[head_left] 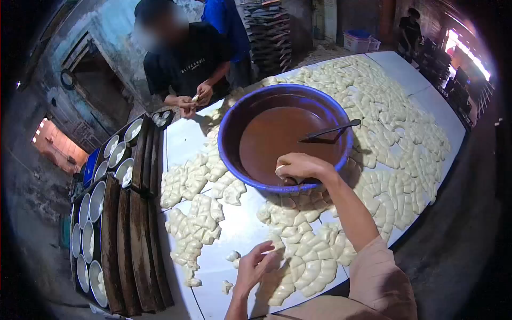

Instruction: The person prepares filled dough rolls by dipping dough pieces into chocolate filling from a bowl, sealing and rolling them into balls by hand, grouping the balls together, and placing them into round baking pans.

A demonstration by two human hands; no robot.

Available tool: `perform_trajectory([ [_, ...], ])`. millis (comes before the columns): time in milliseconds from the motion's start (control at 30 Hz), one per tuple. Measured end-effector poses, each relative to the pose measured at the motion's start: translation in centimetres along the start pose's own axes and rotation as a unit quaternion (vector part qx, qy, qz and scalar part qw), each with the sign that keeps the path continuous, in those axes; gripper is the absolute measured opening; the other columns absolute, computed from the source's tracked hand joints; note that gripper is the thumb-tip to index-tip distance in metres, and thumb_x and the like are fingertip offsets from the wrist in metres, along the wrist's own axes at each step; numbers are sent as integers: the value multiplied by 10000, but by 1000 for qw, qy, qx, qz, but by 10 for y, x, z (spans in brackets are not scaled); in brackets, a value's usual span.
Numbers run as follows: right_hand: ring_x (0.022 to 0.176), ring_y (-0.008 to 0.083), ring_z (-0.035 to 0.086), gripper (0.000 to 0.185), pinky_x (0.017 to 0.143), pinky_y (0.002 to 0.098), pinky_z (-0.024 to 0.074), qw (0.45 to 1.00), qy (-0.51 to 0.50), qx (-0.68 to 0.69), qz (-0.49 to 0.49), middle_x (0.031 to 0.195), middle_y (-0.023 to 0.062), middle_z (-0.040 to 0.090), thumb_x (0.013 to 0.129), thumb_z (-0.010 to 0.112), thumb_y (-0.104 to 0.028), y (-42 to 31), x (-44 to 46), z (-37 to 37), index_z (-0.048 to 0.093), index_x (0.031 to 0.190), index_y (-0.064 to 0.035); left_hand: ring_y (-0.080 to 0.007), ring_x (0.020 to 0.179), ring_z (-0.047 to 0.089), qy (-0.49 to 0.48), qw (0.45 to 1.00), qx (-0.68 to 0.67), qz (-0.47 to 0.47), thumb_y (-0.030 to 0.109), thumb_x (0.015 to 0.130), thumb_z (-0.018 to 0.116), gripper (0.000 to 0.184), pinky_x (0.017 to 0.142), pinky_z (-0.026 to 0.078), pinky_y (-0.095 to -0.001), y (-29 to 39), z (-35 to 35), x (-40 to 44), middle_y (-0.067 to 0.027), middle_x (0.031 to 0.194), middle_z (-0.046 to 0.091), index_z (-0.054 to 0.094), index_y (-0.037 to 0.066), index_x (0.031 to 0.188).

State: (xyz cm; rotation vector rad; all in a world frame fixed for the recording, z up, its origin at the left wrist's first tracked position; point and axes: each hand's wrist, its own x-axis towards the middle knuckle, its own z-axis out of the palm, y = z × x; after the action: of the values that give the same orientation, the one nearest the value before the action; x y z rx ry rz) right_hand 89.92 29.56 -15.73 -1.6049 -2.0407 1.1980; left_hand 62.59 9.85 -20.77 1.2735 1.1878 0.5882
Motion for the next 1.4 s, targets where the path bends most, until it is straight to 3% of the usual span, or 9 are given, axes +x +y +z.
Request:
perform_trajectory([
  [233, 679, 67, 608, 160, 564, 202, 456, 850, 93, 514, -69, 806, 3, 638, 954, 592, -200, -41, -41, 27, 624, 974, -44, -227, 1083, 636, -8, 984, -171, 55, 239, 1006, 557, 448, 883, 532, -335, 30, 15, 41, -155, 1301, 585, 492, -27, 1361],
  [367, 644, -8, 548, 127, 543, 145, 430, 789, 90, 604, -67, 823, -28, 616, 973, 594, -164, -48, -57, 78, 593, 1046, -60, -251, 1300, 484, -39, 921, -384, 59, 452, 1019, 460, 604, 1013, 446, -468, 46, 22, 53, -136, 1430, 472, 408, 25, 1443],
  [567, 765, 15, 547, 202, 685, 179, 465, 780, 71, 621, -26, 937, -22, 599, 944, 585, -158, -67, -79, 138, 560, 1118, -59, -198, 1026, 654, 57, 881, -468, 45, 315, 1014, 527, 395, 933, 516, -390, -7, 0, 40, -90, 1156, 659, 542, 35, 1291],
  [700, 1008, 166, 599, 581, 727, 258, 522, 902, 97, 417, -61, 1192, 95, 568, 809, 674, -8, -76, -88, 184, 464, 1347, -68, -159, 874, 680, 196, 877, -438, 27, 183, 969, 624, 332, 809, 574, -303, -17, -27, 21, -109, 1078, 681, 597, -13, 1235],
  [767, 1013, 218, 613, 518, 746, 297, 542, 936, 256, 143, -195, 1245, 133, 551, 830, 694, -32, -87, -81, 207, 537, 1321, -86, -140, 855, 674, 227, 883, -410, 39, 150, 951, 651, 316, 792, 572, -279, -17, -35, 11, -101, 1045, 690, 626, -25, 1213],
  [867, 979, 238, 623, 335, 735, 324, 544, 919, 314, 75, -225, 1213, 143, 578, 849, 689, -41, -94, -74, 235, 650, 1181, -62, -125, 869, 661, 244, 886, -385, 87, 118, 915, 700, 325, 799, 550, -254, -26, -39, 4, -89, 1004, 701, 656, -38, 1197],
  [1000, 841, 165, 598, 117, 697, 294, 474, 925, 313, 64, -207, 928, 69, 638, 861, 683, -27, -105, -69, 247, 706, 970, 9, -122, 851, 666, 343, 900, -218, 156, 139, 898, 724, 332, 745, 564, -251, -24, -51, -3, -86, 988, 703, 667, -13, 1188],
  [1133, 732, 75, 538, 150, 669, 225, 422, 913, 140, 381, -51, 778, -28, 627, 896, 700, -127, -110, -65, 246, 693, 946, 14, -114, 832, 668, 210, 921, -325, 54, 203, 911, 717, 303, 689, 574, -267, -9, -76, -15, -56, 965, 706, 683, 10, 1143],
  [1400, 995, 160, 604, 340, 836, 275, 495, 919, 76, 316, -223, 1204, 92, 613, 869, 702, -57, -95, -68, 242, 660, 1206, -39, -112, 873, 673, 164, 935, -311, 36, 218, 913, 711, 277, 687, 574, -260, -1, -101, -36, -46, 983, 703, 692, 28, 1113],
])
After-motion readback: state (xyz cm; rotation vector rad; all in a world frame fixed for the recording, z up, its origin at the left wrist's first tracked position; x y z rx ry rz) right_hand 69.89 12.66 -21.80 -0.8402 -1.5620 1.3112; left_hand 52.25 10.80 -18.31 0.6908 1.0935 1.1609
